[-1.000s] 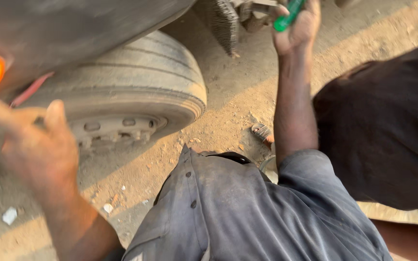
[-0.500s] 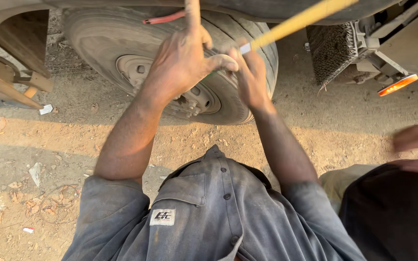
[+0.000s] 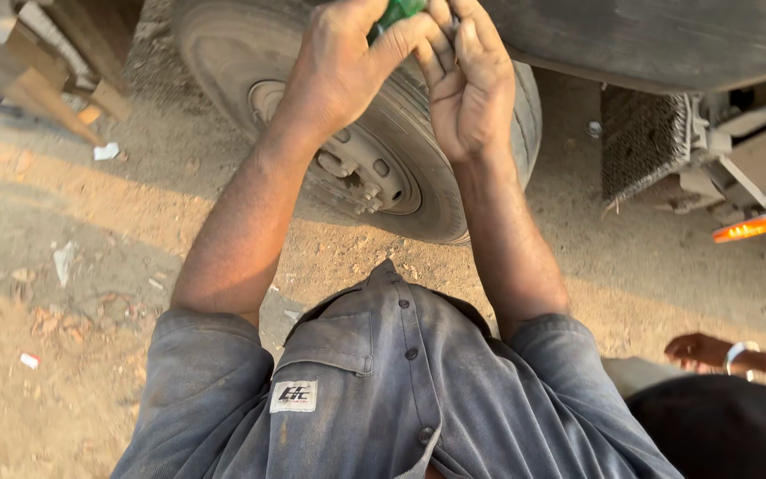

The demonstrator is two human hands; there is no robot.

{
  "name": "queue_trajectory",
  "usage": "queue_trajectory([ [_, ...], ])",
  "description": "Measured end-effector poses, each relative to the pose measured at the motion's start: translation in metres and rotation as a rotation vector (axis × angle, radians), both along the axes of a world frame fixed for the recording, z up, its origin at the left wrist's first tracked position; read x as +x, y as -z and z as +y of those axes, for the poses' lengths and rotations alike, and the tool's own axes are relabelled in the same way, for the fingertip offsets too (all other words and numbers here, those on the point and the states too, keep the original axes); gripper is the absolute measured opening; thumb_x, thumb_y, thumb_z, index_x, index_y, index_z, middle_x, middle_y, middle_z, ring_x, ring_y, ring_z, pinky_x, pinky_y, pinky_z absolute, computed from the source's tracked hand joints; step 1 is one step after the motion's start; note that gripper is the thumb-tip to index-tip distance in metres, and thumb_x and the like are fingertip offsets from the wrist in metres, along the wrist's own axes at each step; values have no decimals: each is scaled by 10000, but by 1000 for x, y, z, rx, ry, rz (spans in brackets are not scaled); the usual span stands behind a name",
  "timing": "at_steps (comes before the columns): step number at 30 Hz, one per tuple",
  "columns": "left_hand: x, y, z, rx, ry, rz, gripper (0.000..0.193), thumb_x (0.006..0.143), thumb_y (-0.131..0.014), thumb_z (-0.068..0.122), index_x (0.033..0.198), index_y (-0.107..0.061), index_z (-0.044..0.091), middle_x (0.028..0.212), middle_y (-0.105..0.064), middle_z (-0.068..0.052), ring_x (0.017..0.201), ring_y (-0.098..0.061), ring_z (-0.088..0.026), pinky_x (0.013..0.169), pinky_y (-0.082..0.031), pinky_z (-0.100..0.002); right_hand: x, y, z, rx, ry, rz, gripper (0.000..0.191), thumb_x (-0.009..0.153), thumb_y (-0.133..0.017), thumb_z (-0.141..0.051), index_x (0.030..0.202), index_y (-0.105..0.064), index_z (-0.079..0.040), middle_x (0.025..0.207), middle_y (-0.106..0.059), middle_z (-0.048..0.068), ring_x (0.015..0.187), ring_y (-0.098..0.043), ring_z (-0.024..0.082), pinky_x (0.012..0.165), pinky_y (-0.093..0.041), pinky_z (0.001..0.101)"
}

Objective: The person repairs a vehicle's orange side marker light by hand, using pliers to remove a retaining clip and a screwdriver to secure the light housing. The person manipulates the light and its wiring, then fastens the light to the vehicle body.

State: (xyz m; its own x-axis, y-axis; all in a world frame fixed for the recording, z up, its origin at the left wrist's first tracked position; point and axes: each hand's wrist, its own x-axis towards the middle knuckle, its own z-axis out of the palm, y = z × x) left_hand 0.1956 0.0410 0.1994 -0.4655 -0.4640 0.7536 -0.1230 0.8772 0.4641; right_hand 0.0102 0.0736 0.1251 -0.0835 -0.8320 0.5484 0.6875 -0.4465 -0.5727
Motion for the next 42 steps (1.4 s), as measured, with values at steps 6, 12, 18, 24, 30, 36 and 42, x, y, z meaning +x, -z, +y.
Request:
queue_trajectory([
  [6,-6,-2,-3,62,-107,48,265,1125,-686,296,1096,-689,32,870,-695,-56,772,-670,-141,663,-541,-309,3,-5,-25,13,-216,-168,402,1139,-605,-175,1496,-487,-30,1451,-618,118,1373,-600,207,1189,-530,366],
  [12,7,-9,71,-26,-317,191,325,1142,-702,159,1390,-563,1,1174,-675,-114,949,-669,-138,835,-572,-292,10,-26,-30,25,-232,-275,424,1136,-583,-144,1519,-485,8,1533,-564,125,1431,-551,224,1243,-475,395],
  [18,71,8,213,-295,-742,-99,337,1031,-801,53,1319,-636,-4,1001,-734,-136,788,-699,-189,612,-538,-301,4,-44,-25,114,-315,-384,329,1142,-522,-125,1377,-494,104,1527,-532,239,1466,-518,321,1307,-446,503],
  [24,73,37,257,-264,-977,-304,403,987,-867,160,1331,-675,75,894,-710,-56,753,-673,-167,573,-507,-287,3,-60,-16,166,-350,-422,387,1132,-477,-112,1452,-438,103,1571,-462,217,1475,-476,319,1291,-440,482],
  [30,55,37,252,-181,-1019,-241,391,955,-863,164,1300,-693,91,902,-724,-78,720,-675,-159,573,-504,-294,0,-68,-17,173,-405,-463,416,1141,-444,-98,1502,-402,104,1578,-462,205,1475,-474,295,1290,-435,439],
  [36,57,39,254,-323,-1044,-295,409,989,-890,184,1335,-683,119,944,-711,-37,787,-683,-140,584,-524,-254,-1,-71,-16,208,-431,-493,406,1136,-431,-84,1504,-386,82,1568,-460,220,1475,-458,296,1263,-460,432],
  [42,53,35,256,-471,-1141,-395,386,910,-877,164,1255,-708,130,865,-697,-33,681,-622,-118,491,-436,-260,0,-66,-18,192,-455,-518,416,1129,-438,-90,1508,-381,70,1554,-471,208,1468,-463,301,1249,-474,439],
])
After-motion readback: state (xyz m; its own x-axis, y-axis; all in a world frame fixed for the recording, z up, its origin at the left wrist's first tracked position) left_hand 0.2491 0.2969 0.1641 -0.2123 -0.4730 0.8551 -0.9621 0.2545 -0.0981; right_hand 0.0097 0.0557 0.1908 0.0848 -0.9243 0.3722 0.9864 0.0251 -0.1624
